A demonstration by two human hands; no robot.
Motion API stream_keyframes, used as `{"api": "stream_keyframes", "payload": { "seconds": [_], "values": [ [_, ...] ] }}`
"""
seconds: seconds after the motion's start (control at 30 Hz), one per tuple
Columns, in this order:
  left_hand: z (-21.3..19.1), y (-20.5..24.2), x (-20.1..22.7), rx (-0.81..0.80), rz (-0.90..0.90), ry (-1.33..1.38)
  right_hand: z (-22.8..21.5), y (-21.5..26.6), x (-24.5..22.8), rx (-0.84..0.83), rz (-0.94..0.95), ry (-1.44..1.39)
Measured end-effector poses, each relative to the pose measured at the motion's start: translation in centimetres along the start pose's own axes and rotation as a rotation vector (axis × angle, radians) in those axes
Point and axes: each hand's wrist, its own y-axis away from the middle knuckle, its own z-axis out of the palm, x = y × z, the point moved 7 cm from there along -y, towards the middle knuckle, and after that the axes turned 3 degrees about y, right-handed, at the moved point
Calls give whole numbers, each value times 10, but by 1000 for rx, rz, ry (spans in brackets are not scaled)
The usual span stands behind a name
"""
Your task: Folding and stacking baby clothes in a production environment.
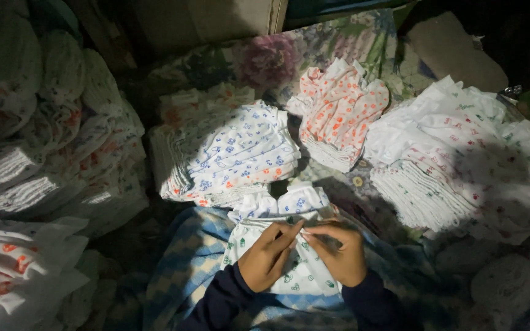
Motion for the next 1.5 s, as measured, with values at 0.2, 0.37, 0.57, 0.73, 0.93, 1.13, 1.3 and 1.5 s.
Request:
{"api": "stream_keyframes", "payload": {
  "seconds": [0.2,0.37,0.57,0.73,0.93,1.13,1.3,1.5],
  "values": [
    [-3,-1,12,50,84,-107,5,9,28,10,179,-111],
    [-1,0,14,105,81,-173,4,13,8,21,168,-154],
    [-6,-1,17,187,68,-236,7,16,-14,82,-7,-71],
    [-11,-12,28,50,134,-134,4,15,-32,148,-117,56],
    [-6,-10,19,-87,89,-205,-2,0,-28,29,-140,91],
    [-4,-2,16,-50,10,-143,-10,-31,29,27,-85,318],
    [-6,-1,18,-9,13,-113,-8,-29,45,-16,-41,278],
    [-1,-3,12,-31,11,-155,-11,-22,14,32,-141,315]
  ]
}}
